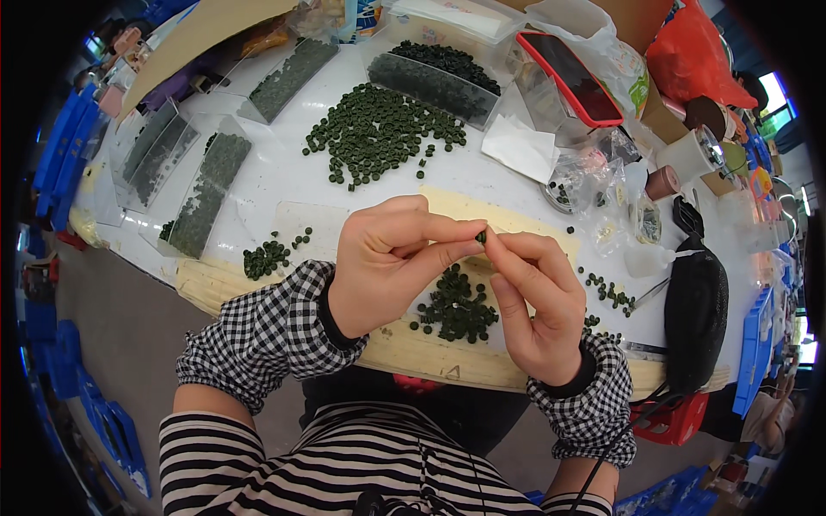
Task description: Assembling small green components into a white plastic jig on a workbench.
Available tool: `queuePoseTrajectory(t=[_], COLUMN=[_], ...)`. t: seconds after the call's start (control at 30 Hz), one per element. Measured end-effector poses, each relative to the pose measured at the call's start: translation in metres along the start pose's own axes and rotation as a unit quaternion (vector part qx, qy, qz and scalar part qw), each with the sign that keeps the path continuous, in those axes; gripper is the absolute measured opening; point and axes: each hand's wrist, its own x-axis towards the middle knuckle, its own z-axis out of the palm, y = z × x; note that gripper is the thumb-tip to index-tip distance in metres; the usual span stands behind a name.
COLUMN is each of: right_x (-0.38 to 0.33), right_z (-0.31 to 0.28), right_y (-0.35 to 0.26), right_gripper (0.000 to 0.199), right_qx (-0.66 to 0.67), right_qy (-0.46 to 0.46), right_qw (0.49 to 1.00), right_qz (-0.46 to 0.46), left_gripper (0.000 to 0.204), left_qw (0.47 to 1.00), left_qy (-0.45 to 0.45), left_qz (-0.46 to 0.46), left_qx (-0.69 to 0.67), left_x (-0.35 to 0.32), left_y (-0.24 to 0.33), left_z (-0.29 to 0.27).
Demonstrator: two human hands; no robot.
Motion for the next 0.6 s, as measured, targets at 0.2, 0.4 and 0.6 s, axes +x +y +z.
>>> queuePoseTrajectory(t=[0.2, 0.4, 0.6], right_x=[-0.0016, -0.0029, -0.0029], right_z=[0.0005, -0.0009, -0.0025], right_y=[-0.0002, -0.0020, -0.0024], right_gripper=[0.036, 0.035, 0.035], right_qx=[0.025, 0.040, 0.075], right_qy=[0.002, 0.000, -0.002], right_qw=[1.000, 0.999, 0.996], right_qz=[0.008, 0.025, 0.042], left_gripper=[0.025, 0.026, 0.025], left_qw=[0.999, 0.996, 0.998], left_qy=[-0.007, -0.017, -0.024], left_qz=[0.032, 0.068, 0.044], left_qx=[0.032, 0.058, 0.030], left_x=[0.0014, 0.0048, 0.0063], left_y=[-0.0025, -0.0038, -0.0021], left_z=[-0.0002, -0.0012, -0.0019])
